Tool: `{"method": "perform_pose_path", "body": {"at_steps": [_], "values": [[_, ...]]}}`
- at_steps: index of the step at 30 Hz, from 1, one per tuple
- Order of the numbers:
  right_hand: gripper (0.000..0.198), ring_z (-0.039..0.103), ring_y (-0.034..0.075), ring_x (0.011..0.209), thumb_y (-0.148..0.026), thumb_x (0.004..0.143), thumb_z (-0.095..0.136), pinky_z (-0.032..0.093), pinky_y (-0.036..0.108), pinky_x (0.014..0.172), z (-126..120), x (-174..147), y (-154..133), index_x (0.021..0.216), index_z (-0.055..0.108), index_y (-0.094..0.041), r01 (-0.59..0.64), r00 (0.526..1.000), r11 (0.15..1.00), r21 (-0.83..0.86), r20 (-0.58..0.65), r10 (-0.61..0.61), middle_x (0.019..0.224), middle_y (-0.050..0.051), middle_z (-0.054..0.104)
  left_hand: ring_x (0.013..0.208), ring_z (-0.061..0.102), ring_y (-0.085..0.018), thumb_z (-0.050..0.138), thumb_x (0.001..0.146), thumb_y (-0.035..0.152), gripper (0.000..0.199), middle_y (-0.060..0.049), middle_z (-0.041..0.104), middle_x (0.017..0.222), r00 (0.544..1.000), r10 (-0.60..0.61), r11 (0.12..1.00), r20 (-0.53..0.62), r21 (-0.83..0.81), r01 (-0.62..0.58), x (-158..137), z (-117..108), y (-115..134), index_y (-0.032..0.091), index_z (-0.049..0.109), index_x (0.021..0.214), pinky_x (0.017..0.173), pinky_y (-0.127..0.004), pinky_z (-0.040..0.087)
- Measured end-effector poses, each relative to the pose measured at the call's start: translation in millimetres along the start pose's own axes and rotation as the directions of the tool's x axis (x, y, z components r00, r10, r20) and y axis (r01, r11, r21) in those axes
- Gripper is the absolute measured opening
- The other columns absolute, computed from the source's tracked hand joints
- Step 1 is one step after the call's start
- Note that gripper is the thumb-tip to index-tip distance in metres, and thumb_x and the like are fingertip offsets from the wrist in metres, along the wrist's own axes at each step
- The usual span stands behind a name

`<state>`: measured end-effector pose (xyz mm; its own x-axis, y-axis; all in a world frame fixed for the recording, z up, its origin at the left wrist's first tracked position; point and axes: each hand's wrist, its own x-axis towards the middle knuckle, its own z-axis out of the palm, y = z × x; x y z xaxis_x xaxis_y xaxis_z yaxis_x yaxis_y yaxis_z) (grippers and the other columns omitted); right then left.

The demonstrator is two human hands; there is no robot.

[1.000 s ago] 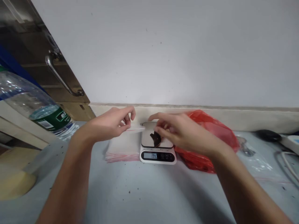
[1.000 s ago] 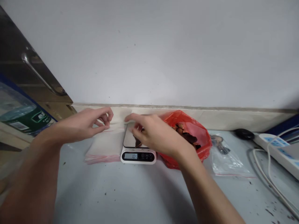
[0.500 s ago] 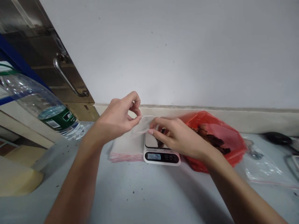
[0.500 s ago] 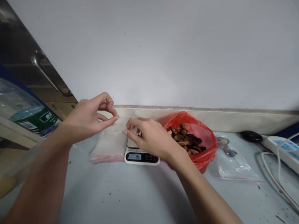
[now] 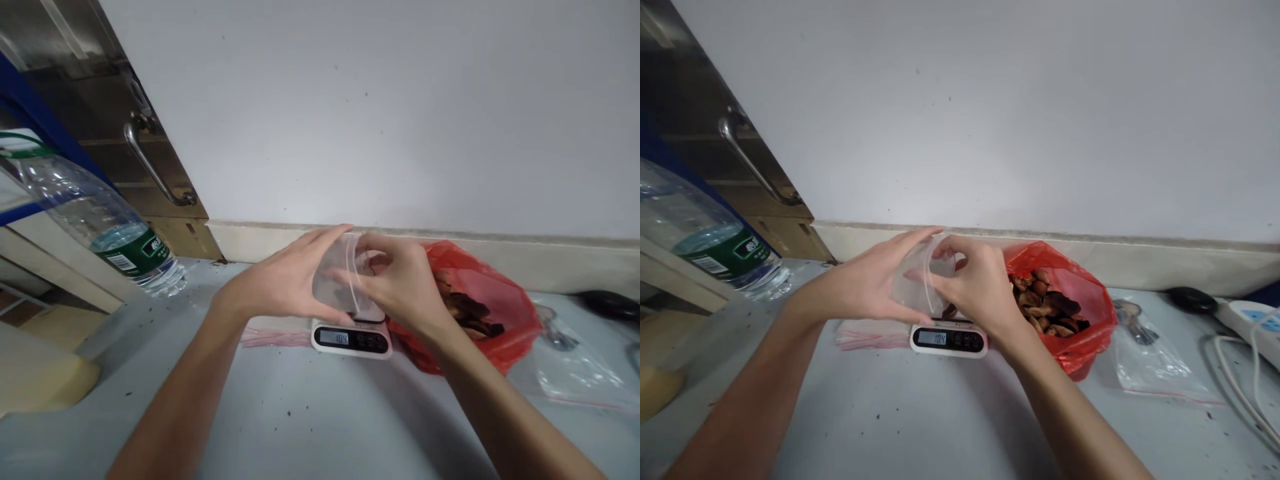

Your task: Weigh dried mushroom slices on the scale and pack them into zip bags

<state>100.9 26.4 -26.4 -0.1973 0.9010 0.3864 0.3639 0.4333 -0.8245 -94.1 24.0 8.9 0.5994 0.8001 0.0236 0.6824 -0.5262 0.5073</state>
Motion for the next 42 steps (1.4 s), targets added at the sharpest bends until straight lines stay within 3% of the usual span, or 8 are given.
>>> {"method": "perform_pose_path", "body": {"at_steps": [5, 8, 11, 14, 19, 29, 35, 42], "values": [[0.026, 0.064, 0.018, 0.066, -0.037, 0.089, 0.061, 0.046, 0.029, 0.061, -16.0, 5.4, 3.3, 0.069, 0.053, -0.023, -0.168, 0.984, 0.955, -0.246, 0.022, 0.179, 0.069, 0.001, 0.067, 0.142, 0.048, -0.034, 0.073, 0.081, 0.056, 0.081, -0.009, 0.05, 0.156, 0.988, -0.119, 0.986, -0.101, 0.105, 0.129, -1.2, -9.1, -9.1, 0.028, 0.042, 0.151, 0.115, -0.04, 0.04], [0.013, 0.068, 0.022, 0.076, -0.03, 0.084, 0.07, 0.045, 0.029, 0.063, -19.4, 5.1, 7.2, 0.091, 0.064, -0.021, -0.24, 0.936, 0.807, -0.539, 0.093, 0.34, 0.082, 0.004, 0.073, 0.143, 0.047, -0.034, 0.073, 0.077, 0.06, 0.087, -0.01, 0.047, 0.159, 0.97, -0.244, 0.959, 0.014, 0.152, 0.239, -2.7, -14.8, -18.7, 0.028, 0.04, 0.152, 0.113, -0.039, 0.042], [0.04, 0.07, 0.025, 0.092, -0.029, 0.079, 0.078, 0.047, 0.03, 0.071, -11.8, 2.8, 9.3, 0.116, 0.068, -0.018, -0.195, 0.881, 0.727, -0.658, 0.207, 0.425, 0.108, 0.012, 0.075, 0.142, 0.049, -0.034, 0.073, 0.073, 0.058, 0.092, -0.012, 0.048, 0.158, 0.925, -0.342, 0.932, 0.167, 0.183, 0.312, -0.7, -12.6, -26.8, 0.027, 0.039, 0.153, 0.112, -0.039, 0.042], [0.028, 0.07, 0.024, 0.087, -0.025, 0.084, 0.071, 0.044, 0.029, 0.067, -1.6, 2.0, 8.9, 0.112, 0.072, -0.019, -0.183, 0.841, 0.698, -0.692, 0.257, 0.475, 0.105, 0.012, 0.077, 0.138, 0.052, -0.035, 0.073, 0.072, 0.054, 0.093, -0.013, 0.052, 0.154, 0.907, -0.347, 0.934, 0.238, 0.18, 0.31, 2.0, -4.9, -30.2, 0.023, 0.042, 0.153, 0.112, -0.041, 0.042], [0.013, 0.065, 0.017, 0.071, -0.011, 0.083, 0.061, 0.04, 0.026, 0.061, 0.9, 5.0, 11.3, 0.083, 0.071, -0.02, -0.195, 0.835, 0.75, -0.632, 0.294, 0.465, 0.083, 0.005, 0.075, 0.134, 0.056, -0.036, 0.073, 0.074, 0.051, 0.084, -0.013, 0.058, 0.148, 0.923, -0.302, 0.95, 0.237, 0.152, 0.272, 5.8, 5.2, -29.6, 0.024, 0.048, 0.149, 0.11, -0.046, 0.045], [0.013, 0.067, 0.018, 0.07, -0.009, 0.076, 0.061, 0.046, 0.026, 0.063, -9.7, 9.5, 24.7, 0.073, 0.07, -0.018, -0.248, 0.857, 0.828, -0.502, 0.284, 0.429, 0.072, 0.002, 0.075, 0.131, 0.059, -0.035, 0.075, 0.076, 0.052, 0.075, -0.013, 0.062, 0.146, 0.918, -0.29, 0.954, 0.27, 0.16, 0.254, 11.9, 11.5, -25.8, 0.023, 0.054, 0.142, 0.106, -0.042, 0.048], [0.014, 0.074, 0.024, 0.084, -0.025, 0.077, 0.068, 0.054, 0.033, 0.074, -23.7, 12.0, 23.4, 0.088, 0.075, -0.02, -0.218, 0.897, 0.951, -0.218, 0.34, 0.283, 0.089, 0.005, 0.081, 0.136, 0.056, -0.036, 0.076, 0.075, 0.061, 0.088, -0.014, 0.056, 0.153, 0.936, -0.256, 0.964, 0.243, 0.138, 0.228, 12.7, 9.5, -30.7, 0.025, 0.046, 0.15, 0.107, -0.044, 0.047], [0.033, 0.075, 0.026, 0.1, -0.034, 0.076, 0.075, 0.06, 0.04, 0.084, -33.0, 10.0, 11.0, 0.106, 0.079, -0.024, -0.166, 0.86, 0.984, 0.065, 0.498, 0.112, 0.111, 0.006, 0.08, 0.136, 0.054, -0.036, 0.075, 0.074, 0.071, 0.097, -0.014, 0.054, 0.155, 0.968, -0.155, 0.987, 0.197, 0.0, 0.158, 11.3, 4.6, -28.8, 0.025, 0.042, 0.153, 0.108, -0.043, 0.045]]}}
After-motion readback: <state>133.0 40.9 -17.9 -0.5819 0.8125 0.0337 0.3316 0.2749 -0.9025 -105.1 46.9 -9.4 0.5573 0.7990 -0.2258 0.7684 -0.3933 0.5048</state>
